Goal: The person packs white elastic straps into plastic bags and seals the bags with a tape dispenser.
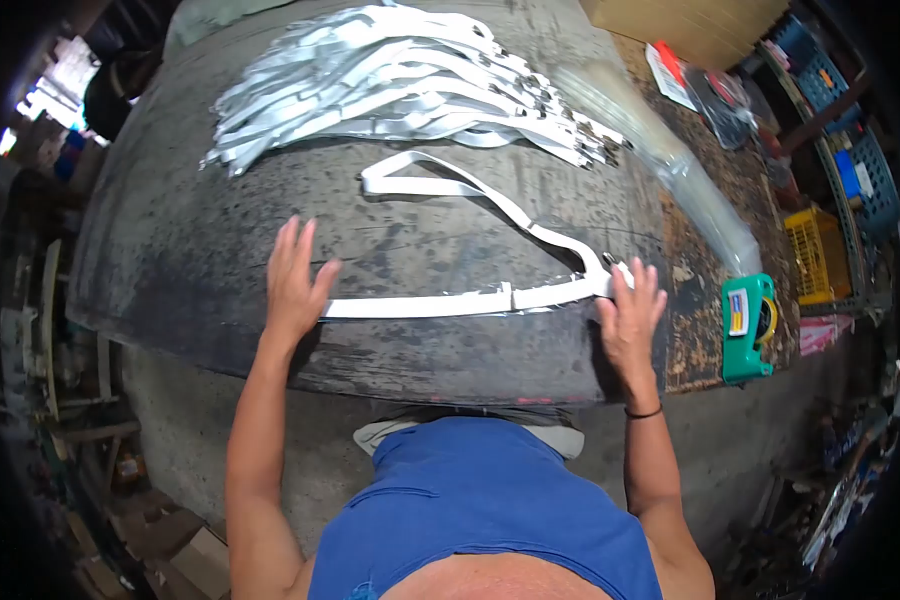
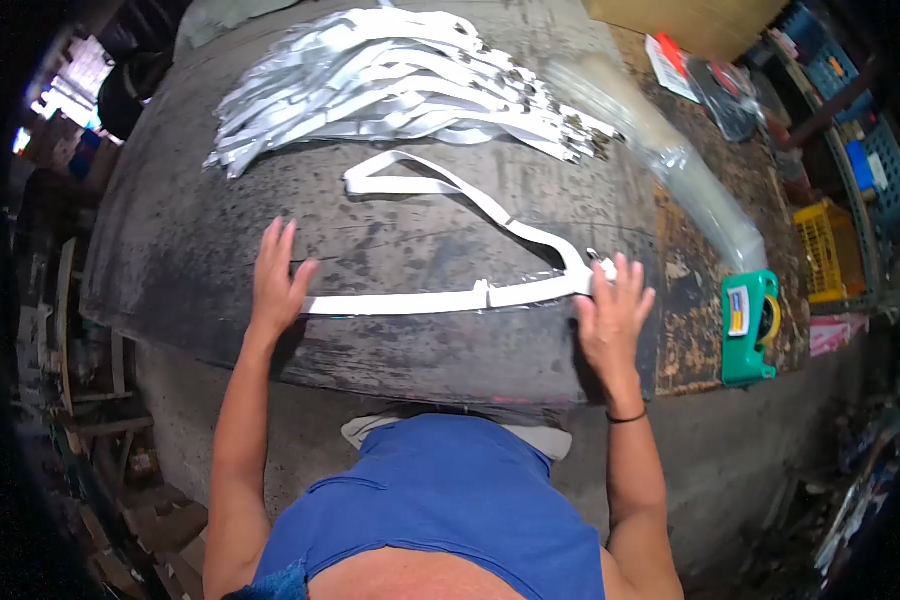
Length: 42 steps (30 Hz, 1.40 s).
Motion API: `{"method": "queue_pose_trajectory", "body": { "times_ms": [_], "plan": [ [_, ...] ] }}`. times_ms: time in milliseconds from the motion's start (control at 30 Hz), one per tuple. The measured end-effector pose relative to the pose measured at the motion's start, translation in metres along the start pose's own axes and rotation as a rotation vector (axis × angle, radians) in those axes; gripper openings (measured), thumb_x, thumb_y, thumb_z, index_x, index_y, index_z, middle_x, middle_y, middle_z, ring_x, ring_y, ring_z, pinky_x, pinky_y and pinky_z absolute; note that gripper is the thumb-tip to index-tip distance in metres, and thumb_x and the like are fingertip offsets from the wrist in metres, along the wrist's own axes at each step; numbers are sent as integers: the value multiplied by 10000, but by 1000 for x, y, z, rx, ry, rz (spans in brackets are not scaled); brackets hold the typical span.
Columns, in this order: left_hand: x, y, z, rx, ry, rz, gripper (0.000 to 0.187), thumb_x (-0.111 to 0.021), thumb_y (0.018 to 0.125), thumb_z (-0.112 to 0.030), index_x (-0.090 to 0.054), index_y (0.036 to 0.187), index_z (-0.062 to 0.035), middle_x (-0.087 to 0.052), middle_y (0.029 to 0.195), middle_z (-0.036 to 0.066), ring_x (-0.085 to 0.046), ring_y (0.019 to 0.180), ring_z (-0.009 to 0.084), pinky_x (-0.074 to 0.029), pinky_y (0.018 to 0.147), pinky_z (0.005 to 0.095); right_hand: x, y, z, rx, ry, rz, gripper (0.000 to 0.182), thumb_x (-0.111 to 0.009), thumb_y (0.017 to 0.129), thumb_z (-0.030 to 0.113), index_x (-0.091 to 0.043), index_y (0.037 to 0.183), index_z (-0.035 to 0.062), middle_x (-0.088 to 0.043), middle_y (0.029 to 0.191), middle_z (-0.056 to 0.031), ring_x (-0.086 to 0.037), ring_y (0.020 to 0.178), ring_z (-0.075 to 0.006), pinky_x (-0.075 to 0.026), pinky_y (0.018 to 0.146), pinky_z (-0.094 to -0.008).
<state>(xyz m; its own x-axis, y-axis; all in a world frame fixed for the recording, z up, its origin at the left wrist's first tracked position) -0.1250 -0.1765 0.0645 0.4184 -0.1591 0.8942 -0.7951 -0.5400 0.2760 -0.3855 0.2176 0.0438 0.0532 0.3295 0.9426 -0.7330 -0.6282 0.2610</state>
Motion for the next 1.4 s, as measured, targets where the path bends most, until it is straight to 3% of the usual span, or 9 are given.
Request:
{"method": "queue_pose_trajectory", "body": {
  "times_ms": [233, 333, 400, 567, 767, 933, 1033, 1133, 1400],
  "plan": [
    [-69, 123, -6, -90, 64, 80, 733, -640, 881, -293, -337, 1512, -75, -418, 1487, 241, -369, 1400, 399, -303, 1150, 446, -12, -12, -62, -140, 221, -90, 375, -528, 981, 199, -554, 1340, 90, -304, 1561, -220, -254, 1447, -432, -179, 1150, -600],
    [-98, 146, -1, 9, -56, 352, 666, -649, 853, -259, -433, 1455, -74, -463, 1461, 212, -423, 1356, 412, -329, 1135, 447, -16, -7, -60, -156, 216, -35, 194, -545, 971, 213, -587, 1057, 44, -314, 1551, -237, -272, 1437, -444, -197, 1149, -580],
    [-109, 148, 15, -101, 4, 322, 581, -654, 843, -232, -504, 1386, -93, -531, 1361, 193, -495, 1253, 407, -374, 1072, 463, -18, -2, -69, -168, 223, -17, 190, -552, 966, 219, -582, 1029, 42, -312, 1554, -237, -268, 1439, -444, -202, 1147, -579],
    [-54, 112, -18, -433, 180, 51, 391, -676, 824, -107, -650, 1207, -187, -615, 963, 80, -615, 886, 271, -464, 800, 429, -12, 21, -100, -142, 357, 1, 323, -678, 870, 299, -598, 844, -13, -373, 1492, -310, -370, 1369, -467, -291, 1123, -499],
    [-43, 58, -35, -682, 286, 64, 558, -628, 822, -16, -582, 1331, -239, -586, 1044, 66, -580, 941, 265, -437, 845, 409, 2, 46, -113, -196, 270, -16, 496, -750, 770, 422, -620, 710, -54, -487, 1393, -320, -490, 1265, -456, -395, 1054, -450],
    [-47, 51, -23, -456, 144, 172, 525, -571, 910, -196, -506, 1431, -201, -531, 1321, 163, -459, 1279, 347, -327, 1081, 470, 15, 53, -111, -284, 152, 48, 592, -733, 754, 532, -672, 694, -55, -637, 1176, -251, -618, 1051, -408, -488, 896, -458],
    [-61, 51, 0, -390, 87, 267, 455, -551, 936, -232, -556, 1389, -186, -530, 1339, 154, -461, 1283, 341, -329, 1077, 465, 20, 57, -113, -320, 67, 79, 611, -743, 735, 559, -679, 696, -47, -672, 978, -213, -644, 922, -383, -499, 804, -459],
    [-58, 51, -4, -328, 26, 252, 366, -589, 931, -222, -648, 1290, -181, -561, 1284, 142, -492, 1247, 334, -358, 1054, 445, 20, 60, -107, -73, 361, -46, 591, -755, 758, 514, -623, 680, -57, -643, 846, -206, -624, 802, -370, -476, 708, -455],
    [-57, 50, -4, -223, -79, 224, 343, -679, 868, -163, -716, 1208, -191, -585, 1151, 133, -542, 1117, 314, -407, 980, 416, 34, 60, -114, -290, 254, 245, 626, -709, 779, 571, -575, 617, -19, -588, 646, -219, -566, 646, -380, -445, 636, -447]
  ]
}}
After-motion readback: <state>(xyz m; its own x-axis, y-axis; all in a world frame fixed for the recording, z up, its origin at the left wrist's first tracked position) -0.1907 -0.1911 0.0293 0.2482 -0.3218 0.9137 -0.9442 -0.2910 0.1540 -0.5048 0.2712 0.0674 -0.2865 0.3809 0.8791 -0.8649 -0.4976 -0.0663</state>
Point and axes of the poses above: each hand's wrist, its own y-axis towards the middle knuckle, its own x-axis out of the back of the hand, z = x × y, the point moved 8 cm from there along y, towards the middle knuckle
